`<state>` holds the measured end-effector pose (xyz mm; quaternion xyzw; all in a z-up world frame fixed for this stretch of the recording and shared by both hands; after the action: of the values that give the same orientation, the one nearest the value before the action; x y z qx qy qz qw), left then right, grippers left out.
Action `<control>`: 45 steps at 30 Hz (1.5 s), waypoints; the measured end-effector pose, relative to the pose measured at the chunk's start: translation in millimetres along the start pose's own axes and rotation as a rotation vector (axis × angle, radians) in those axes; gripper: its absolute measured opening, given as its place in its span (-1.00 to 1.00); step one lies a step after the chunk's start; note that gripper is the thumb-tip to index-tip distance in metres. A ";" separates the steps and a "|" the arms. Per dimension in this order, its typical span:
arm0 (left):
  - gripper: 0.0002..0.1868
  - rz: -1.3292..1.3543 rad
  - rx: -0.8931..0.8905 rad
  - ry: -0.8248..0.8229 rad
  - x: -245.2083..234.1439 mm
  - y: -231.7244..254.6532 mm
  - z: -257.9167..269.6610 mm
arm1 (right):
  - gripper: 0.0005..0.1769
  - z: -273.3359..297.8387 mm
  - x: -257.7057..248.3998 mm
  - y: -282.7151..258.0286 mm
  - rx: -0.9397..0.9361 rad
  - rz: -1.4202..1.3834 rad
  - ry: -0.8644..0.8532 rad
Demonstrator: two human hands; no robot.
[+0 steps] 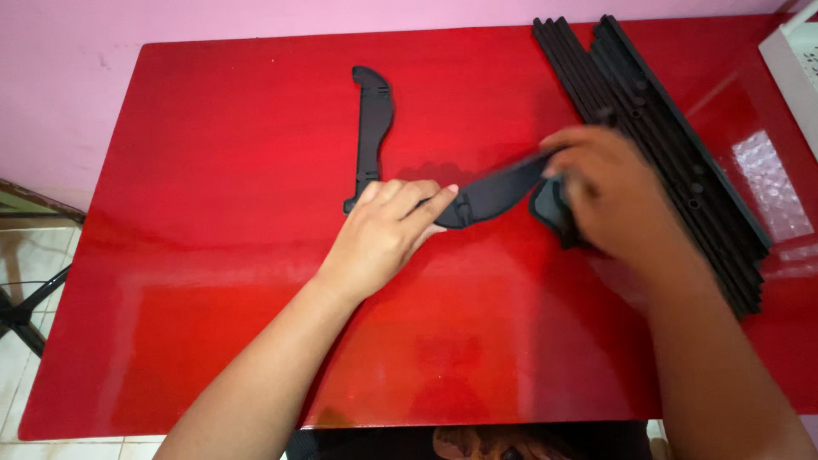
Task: The person disassembles a black metal frame on a red table, removing rods and curved end pieces one by one. They then wipe the table surface and the removed parts with a yellow cloth, handling each component individually and placing them aside.
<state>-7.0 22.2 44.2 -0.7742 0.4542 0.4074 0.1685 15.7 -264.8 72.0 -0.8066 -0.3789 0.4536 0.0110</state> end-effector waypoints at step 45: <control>-0.33 0.085 -0.281 -0.327 -1.8 -2.9 -9.7 | -0.66 6.2 22.6 41.5 0.167 -0.081 -0.110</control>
<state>-0.4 18.6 51.2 -0.6939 0.3919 0.5934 0.1131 42.8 -282.3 37.0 -0.7606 -0.3723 0.5264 0.0757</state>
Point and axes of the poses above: each hand's wrist, its own z-axis away from the middle knuckle, its own x-axis out of the palm, y = z × x, the point moved 1 cm from there along -z, towards the middle knuckle, and after that the axes turned 8 degrees about x, right-handed, at the moved point
